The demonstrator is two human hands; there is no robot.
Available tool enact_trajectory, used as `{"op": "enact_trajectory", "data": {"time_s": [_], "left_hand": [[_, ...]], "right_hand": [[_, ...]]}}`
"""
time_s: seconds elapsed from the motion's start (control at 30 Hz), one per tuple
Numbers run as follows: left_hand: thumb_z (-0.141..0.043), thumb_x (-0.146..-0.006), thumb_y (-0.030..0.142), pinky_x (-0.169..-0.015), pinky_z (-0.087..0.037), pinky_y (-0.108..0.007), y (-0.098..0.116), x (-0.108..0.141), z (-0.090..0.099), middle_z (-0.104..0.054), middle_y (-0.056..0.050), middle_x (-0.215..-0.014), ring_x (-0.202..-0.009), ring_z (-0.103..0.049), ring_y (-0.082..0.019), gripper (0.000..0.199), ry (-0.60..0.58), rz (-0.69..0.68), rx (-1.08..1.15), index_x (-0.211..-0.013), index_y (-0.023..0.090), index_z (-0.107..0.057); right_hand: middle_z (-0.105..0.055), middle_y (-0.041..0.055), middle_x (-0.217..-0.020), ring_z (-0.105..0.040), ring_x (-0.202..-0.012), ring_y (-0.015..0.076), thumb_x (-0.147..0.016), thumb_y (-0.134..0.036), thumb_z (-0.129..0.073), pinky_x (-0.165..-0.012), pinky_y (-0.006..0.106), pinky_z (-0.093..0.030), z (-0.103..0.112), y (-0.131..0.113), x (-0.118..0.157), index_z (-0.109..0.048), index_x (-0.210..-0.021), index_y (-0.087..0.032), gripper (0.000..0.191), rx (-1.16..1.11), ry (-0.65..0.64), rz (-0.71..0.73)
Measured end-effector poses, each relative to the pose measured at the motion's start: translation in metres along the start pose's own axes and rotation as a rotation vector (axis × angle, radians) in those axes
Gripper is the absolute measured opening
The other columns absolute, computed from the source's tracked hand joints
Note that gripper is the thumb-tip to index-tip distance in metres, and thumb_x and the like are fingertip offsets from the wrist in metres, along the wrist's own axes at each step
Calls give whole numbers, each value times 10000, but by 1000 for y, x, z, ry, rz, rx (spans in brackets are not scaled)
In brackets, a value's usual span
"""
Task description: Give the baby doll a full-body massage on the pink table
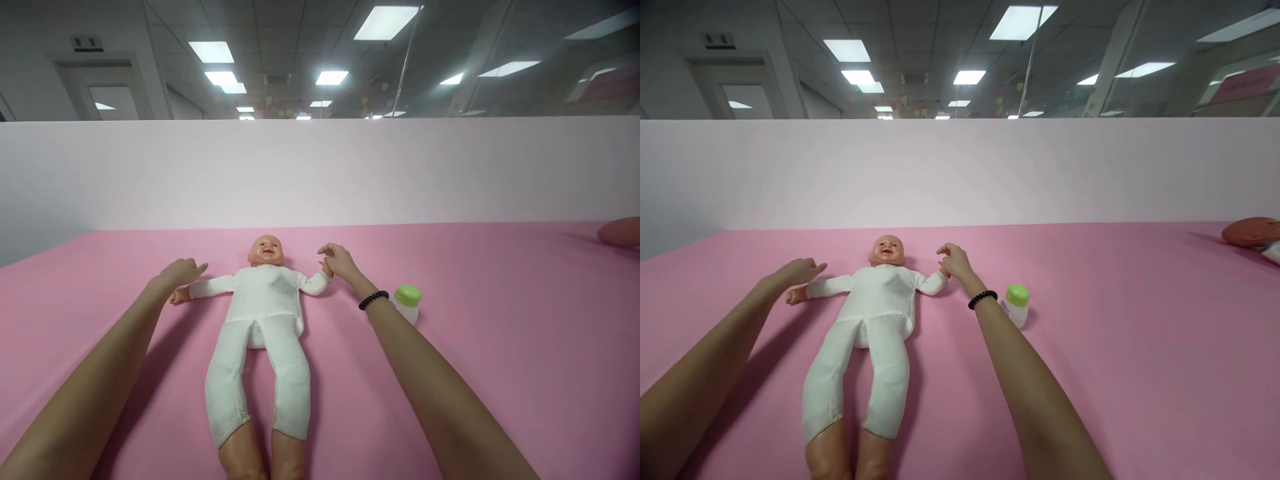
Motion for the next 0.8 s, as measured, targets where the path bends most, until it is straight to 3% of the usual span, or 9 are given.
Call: {"op": "enact_trajectory", "data": {"time_s": [0.07, 0.13, 0.2, 0.3, 0.37, 0.43, 0.6, 0.7, 0.8], "left_hand": [[-577, -769, 658, -862, -547, -493, -2, 14, 19, -762, -239, -1035, -995, -720, -416, 532, -270, 72, -4, -886, 166, -745], [-732, -650, 571, -853, -543, -486, -2, 27, 31, -776, -188, -930, -1004, -715, -408, 364, -475, 68, -34, -727, 215, -718], [-814, -527, 387, -847, -536, -489, -3, 35, 34, -769, -164, -881, -1001, -706, -412, 228, -544, 49, -131, -617, 221, -686], [-761, -442, 194, -813, -535, -493, -6, 36, 28, -747, -161, -851, -895, -715, -394, 168, -531, 64, -198, -581, 199, -666], [-712, -450, 159, -773, -540, -470, -10, 29, 27, -739, -155, -846, -824, -720, -366, 190, -458, 55, -155, -630, 193, -661], [-690, -482, 169, -721, -543, -426, -13, 21, 30, -737, -142, -849, -805, -721, -349, 221, -266, 21, -101, -698, 200, -652], [-657, -668, 255, -719, -549, -309, -1, 6, 32, -747, -94, -1142, -954, -728, -277, 433, 235, -132, 249, -1098, 219, -695], [-577, -783, 235, -825, -569, -322, 17, 1, 13, -711, -107, -1283, -1006, -723, -248, 546, 391, -152, 417, -1325, 199, -632], [-498, -853, 225, -972, -549, -376, 32, -6, -16, -684, -141, -1328, -1121, -689, -265, 521, 462, -247, 435, -1355, 166, -625]], "right_hand": [[-672, 116, -1261, -675, -1072, 157, -696, 66, -487, -828, 221, -552, -2, 5, -1, -658, -968, -145, 385, -93, -14, -84], [-647, 149, -1283, -697, -1013, 157, -688, 53, -505, -777, 212, -557, -3, 8, -2, -636, -1025, -135, 407, -181, -32, -165], [-639, 166, -1260, -709, -947, 152, -682, 38, -531, -729, 202, -555, -4, 10, -3, -613, -1079, -129, 439, -239, -31, -211], [-662, 141, -1132, -717, -873, 157, -683, 19, -560, -670, 200, -555, -3, 10, -6, -591, -1071, -138, 420, -305, 27, -240], [-680, 97, -966, -720, -835, 169, -685, 11, -586, -669, 209, -566, -1, 10, -6, -593, -963, -149, 321, -359, 60, -257], [-681, 65, -847, -720, -818, 174, -689, 7, -627, -697, 218, -581, 0, 11, -7, -587, -844, -158, 230, -428, 68, -252], [-743, 74, -885, -729, -825, 184, -692, -27, -738, -708, 257, -598, 0, 16, -7, -645, -822, -157, 206, -447, 124, -229], [-766, 79, -976, -741, -928, 198, -757, -85, -728, -816, 292, -602, -4, 19, -8, -691, -883, -165, 154, -335, 132, -205], [-769, 80, -1111, -726, -1070, 207, -831, -140, -687, -983, 329, -562, -12, 19, -7, -742, -993, -172, 174, -141, 112, -122]]}}
Point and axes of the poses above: each hand's wrist, its own x-axis away from the middle knuckle, its own z-axis out of the back of the hand, y = z × x, the point moved 1 cm from there along -x, towards the middle knuckle
